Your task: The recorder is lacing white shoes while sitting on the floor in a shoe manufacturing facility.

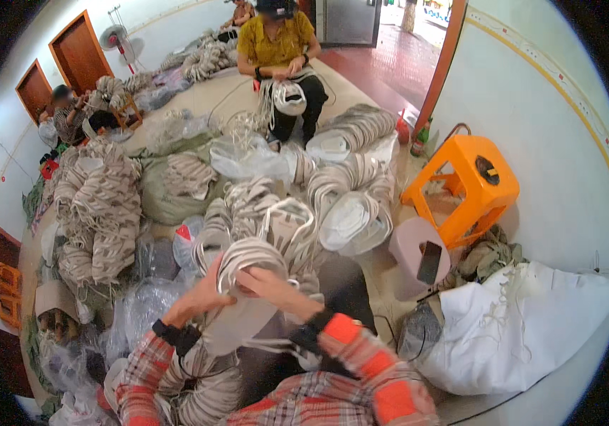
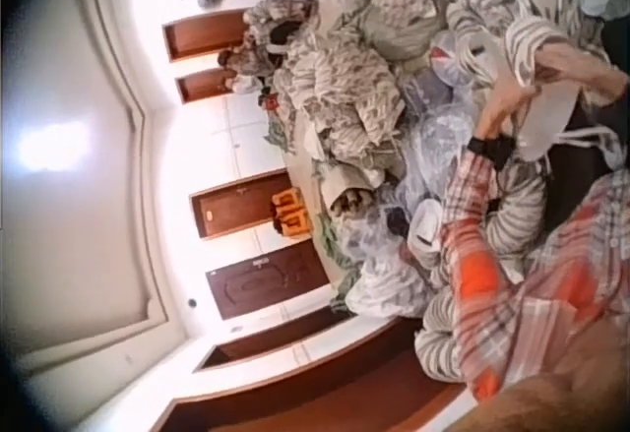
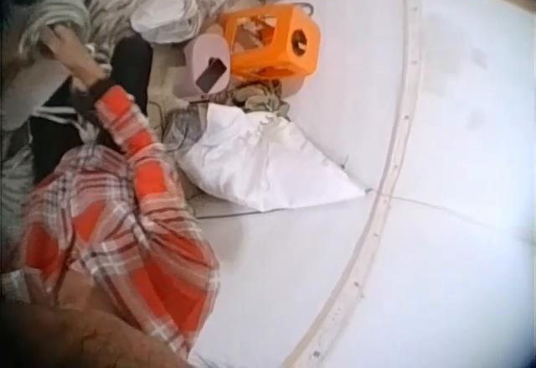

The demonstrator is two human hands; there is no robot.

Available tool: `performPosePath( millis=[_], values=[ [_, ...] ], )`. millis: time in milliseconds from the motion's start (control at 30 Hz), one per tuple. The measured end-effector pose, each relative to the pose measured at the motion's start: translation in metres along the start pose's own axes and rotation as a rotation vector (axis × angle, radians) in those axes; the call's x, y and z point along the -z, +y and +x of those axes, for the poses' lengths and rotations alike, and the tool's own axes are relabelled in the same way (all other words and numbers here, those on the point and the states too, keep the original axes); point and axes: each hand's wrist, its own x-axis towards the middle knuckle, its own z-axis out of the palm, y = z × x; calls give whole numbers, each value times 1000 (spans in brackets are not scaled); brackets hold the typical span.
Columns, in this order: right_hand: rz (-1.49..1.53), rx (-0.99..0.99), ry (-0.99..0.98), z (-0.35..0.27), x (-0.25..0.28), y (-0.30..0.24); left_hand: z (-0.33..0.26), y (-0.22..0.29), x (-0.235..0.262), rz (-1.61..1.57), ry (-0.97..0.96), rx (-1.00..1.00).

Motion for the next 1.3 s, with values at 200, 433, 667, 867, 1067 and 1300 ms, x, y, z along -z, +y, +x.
performPosePath(
  millis=[200,433,667,867,1067,1300],
  values=[
    [-1518,354,89,-89,-15,68,20,-27,5,34,113,-23],
    [-1426,-18,-121,-100,-44,99,39,-32,17,44,102,165],
    [-1121,74,-1003,-162,-26,117,63,-93,67,931,352,69],
    [-1618,-292,-618,-219,0,-39,40,-100,66,866,602,192],
    [-1640,-385,-465,-263,46,-62,38,-124,41,766,772,98],
    [-1475,178,165,-61,102,-44,53,-119,59,716,745,53]
  ],
)
